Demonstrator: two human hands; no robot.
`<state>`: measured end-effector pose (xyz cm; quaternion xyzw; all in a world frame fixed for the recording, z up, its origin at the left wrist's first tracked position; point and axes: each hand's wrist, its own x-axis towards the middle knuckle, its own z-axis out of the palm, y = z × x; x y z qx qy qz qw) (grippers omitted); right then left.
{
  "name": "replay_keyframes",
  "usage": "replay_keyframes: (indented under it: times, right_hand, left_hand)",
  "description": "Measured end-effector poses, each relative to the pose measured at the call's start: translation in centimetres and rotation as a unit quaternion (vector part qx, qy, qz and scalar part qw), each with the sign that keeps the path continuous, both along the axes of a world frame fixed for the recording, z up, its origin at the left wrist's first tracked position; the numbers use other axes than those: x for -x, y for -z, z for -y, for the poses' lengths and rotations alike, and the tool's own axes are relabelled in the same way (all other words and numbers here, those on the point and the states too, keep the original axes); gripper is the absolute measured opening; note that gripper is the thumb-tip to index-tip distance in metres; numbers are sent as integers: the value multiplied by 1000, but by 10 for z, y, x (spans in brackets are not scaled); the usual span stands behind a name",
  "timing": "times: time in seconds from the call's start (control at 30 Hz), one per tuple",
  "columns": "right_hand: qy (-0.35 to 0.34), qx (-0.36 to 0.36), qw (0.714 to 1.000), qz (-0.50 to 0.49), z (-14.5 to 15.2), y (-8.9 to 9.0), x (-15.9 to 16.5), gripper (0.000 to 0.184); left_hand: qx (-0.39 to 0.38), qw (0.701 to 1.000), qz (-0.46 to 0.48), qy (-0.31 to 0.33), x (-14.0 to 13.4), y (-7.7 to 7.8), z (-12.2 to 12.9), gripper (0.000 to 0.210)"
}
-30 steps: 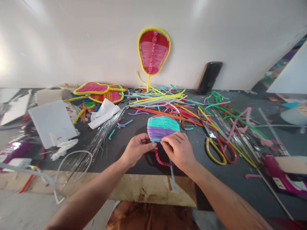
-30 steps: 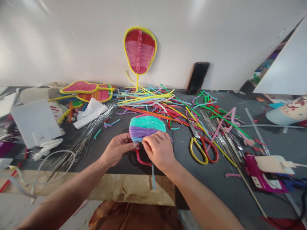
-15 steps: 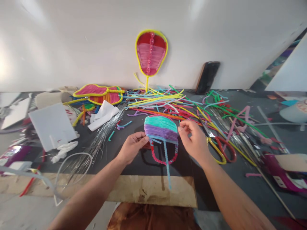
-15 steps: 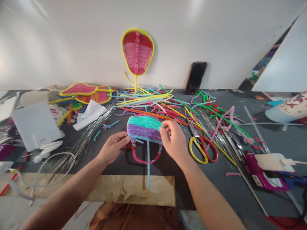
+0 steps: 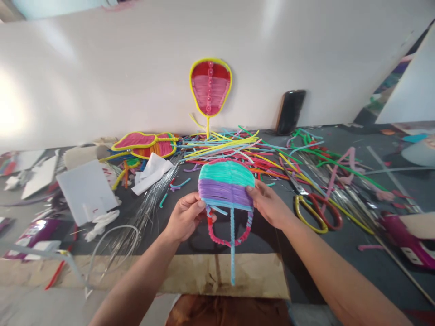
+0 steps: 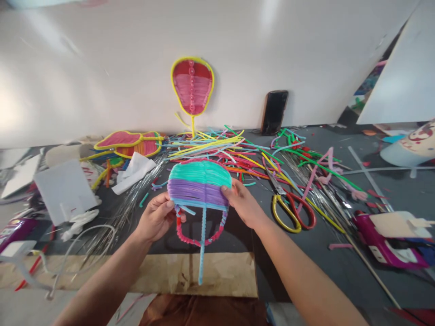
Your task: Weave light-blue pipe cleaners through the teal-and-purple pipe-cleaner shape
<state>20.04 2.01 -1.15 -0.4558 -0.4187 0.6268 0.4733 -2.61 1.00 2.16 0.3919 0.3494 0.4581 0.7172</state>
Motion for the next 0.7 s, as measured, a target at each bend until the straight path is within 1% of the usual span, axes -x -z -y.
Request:
replay_keyframes:
  times: [0.07, 0.13, 0.23, 0.33, 0.47, 0.57, 0.7]
  right_hand:
    - [-40, 41, 994, -95, 4, -7, 4, 36]
    - [-44, 79, 985, -145, 8, -12, 7, 35]
    - [-20, 89, 982, -166, 12, -15, 10, 33]
    - [-21, 85, 983, -162, 12, -15, 10, 32]
    - [-38, 86, 985, -143, 11, -17, 9, 34]
    - [-43, 84, 986, -139, 11, -19, 7, 34]
    - [-27, 85, 986, -138, 10, -20, 7, 33]
  left_hand:
    - [-7, 1000, 9, 0, 1, -1, 1, 18]
    - [-17, 1000, 3, -3, 2, 1, 1, 18]
    - [-52, 998, -33, -12, 5, 6, 1, 21]
    - [-111, 988, -104, -22, 10, 11, 0, 27]
    - [-196, 958, -201, -57, 12, 14, 1, 29]
    - [-253, 926, -259, -104, 11, 13, 1, 25]
    - [-286, 889, -311, -175, 11, 14, 2, 17]
